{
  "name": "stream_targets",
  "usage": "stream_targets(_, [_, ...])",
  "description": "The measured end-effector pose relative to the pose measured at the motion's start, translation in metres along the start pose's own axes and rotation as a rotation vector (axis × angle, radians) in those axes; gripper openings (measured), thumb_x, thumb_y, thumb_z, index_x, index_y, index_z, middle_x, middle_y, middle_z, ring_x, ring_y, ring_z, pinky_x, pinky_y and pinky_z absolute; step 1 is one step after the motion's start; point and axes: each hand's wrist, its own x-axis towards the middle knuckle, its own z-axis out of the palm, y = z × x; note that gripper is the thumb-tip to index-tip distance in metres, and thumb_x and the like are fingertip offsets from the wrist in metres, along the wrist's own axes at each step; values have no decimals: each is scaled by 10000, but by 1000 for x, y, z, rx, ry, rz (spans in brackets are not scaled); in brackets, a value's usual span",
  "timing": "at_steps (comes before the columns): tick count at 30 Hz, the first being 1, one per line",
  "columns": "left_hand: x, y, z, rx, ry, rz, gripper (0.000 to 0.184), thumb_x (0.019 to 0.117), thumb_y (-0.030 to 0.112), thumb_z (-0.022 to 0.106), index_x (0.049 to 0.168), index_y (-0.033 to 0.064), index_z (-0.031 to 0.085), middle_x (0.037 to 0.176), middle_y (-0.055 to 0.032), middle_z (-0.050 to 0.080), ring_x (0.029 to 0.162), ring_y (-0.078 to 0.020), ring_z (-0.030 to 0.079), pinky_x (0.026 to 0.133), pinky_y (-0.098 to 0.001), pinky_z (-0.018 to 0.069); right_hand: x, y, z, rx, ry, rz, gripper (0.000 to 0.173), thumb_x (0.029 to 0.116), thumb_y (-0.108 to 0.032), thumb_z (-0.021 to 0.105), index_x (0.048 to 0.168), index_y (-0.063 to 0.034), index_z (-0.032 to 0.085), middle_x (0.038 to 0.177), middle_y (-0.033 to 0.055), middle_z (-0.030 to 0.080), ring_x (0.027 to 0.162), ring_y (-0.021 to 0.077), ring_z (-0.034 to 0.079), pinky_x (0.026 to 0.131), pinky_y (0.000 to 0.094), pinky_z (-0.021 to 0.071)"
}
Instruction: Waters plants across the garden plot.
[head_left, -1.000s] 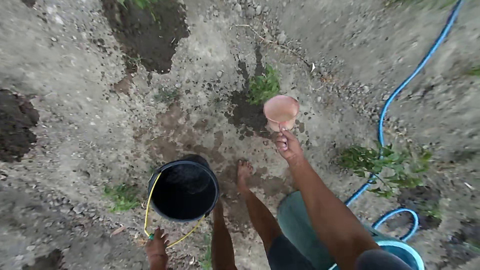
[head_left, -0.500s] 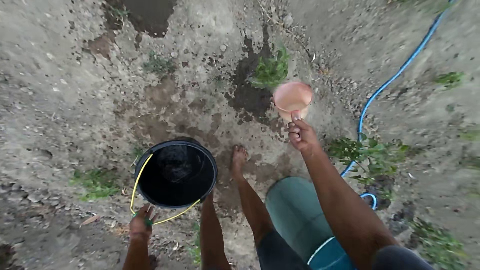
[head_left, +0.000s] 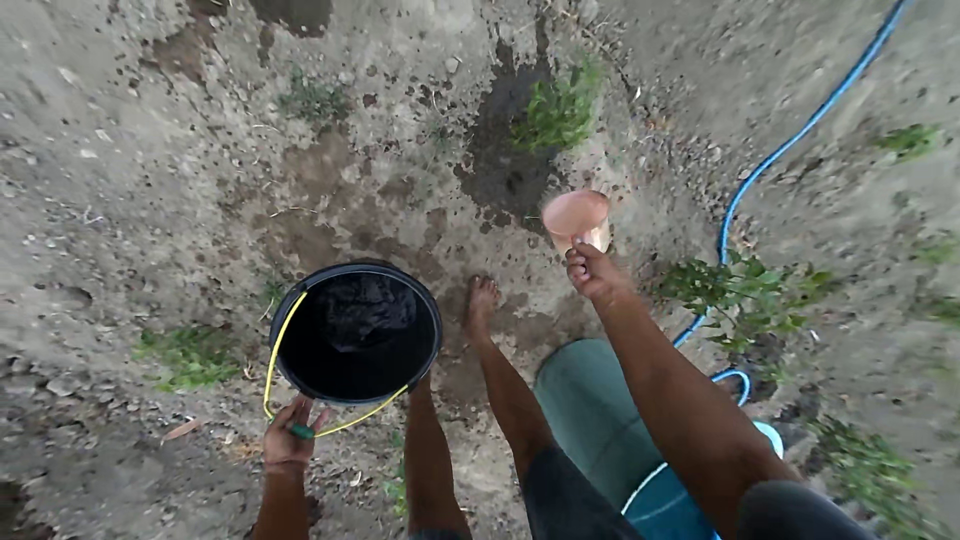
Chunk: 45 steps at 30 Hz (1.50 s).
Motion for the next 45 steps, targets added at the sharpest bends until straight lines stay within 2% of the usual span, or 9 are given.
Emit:
stream_targets(10, [-52, 17, 33, 69, -20, 120, 195, 1060, 158, 390, 1147, 78, 544, 1024, -29, 668, 875, -133, 679, 671, -368, 586, -9, 21, 0, 33, 106, 30, 110, 1091, -162, 443, 1002, -108, 478, 618, -41, 459, 392, 0, 386, 350, 130, 344])
stream_targets(16, [-109, 8, 68, 73, -58, 151, 346, 996, 59, 467, 1336, -3, 493, 1055, -51, 610, 826, -114, 659, 630, -348, 602, -54, 70, -68, 255, -482, 62, 344, 1068, -395, 425, 958, -143, 632, 576, -60, 572, 395, 6, 511, 361, 149, 427])
stream_targets(21, [-163, 6, 110, -24, -13, 127, 162, 976, 18, 533, 1132, -10, 564, 886, -60, 633, 718, -153, 679, 583, -370, 620, -96, 53, -38, -946, -776, -13, 183, 914, -146, 653, 1053, -41, 711, 724, -10, 655, 516, 43, 533, 485, 217, 464])
stream_targets(24, [-199, 13, 116, -94, 55, 63, 338, 987, 5, 574, 1316, -42, 511, 1002, -140, 610, 799, -214, 666, 614, -400, 604, -120, 47, 58, -1879, -1070, -281, 403, 1004, -162, 624, 1402, -100, 638, 1220, 194, 708, 1106, 320, 683, 1014, 510, 513])
stream_targets(27, [-237, 15, 104, -160, 64, 25, 445, 986, -4, 591, 1411, -36, 462, 1087, -181, 609, 841, -246, 668, 621, -410, 598, -131, 78, 136, -2447, -1252, -654, 580, 1056, -89, 461, 1599, -283, 388, 1372, 309, 572, 1150, 524, 620, 935, 670, 504])
stream_targets(31, [-273, 17, 77, -306, 83, 23, 307, 966, -12, 586, 1267, -62, 546, 986, -149, 640, 723, -211, 688, 544, -370, 610, -111, 125, 205, -2545, -1462, -1141, 455, 1053, -16, 407, 1493, -75, 508, 1262, 375, 588, 1088, 572, 621, 858, 664, 527])
stream_targets(37, [-259, 17, 21, -540, 187, -48, 57, 977, -4, 578, 943, -36, 610, 923, -129, 651, 690, -198, 675, 555, -375, 613, -144, 197, 222, -2670, -1391, -244, 367, 989, -171, 636, 1325, -22, 642, 1176, 291, 672, 1108, 455, 648, 969, 641, 499])
stream_targets(40, [-247, 11, 0, -628, 195, -102, 55, 983, 2, 581, 945, -36, 594, 854, -118, 633, 681, -203, 666, 566, -381, 611, -154, 219, 233, -2378, -1245, 260, 280, 1011, -223, 643, 1196, -14, 666, 765, 50, 595, 566, 116, 517, 531, 289, 461])
stream_targets(45, [-239, -35, -31, -820, 265, -121, 108, 954, -29, 565, 1058, -45, 591, 896, -114, 638, 687, -196, 668, 561, -372, 613, -158, 224, 255, -1958, -1095, 778, 151, 995, -119, 504, 1107, -112, 605, 683, -73, 534, 453, -8, 387, 400, 158, 326])
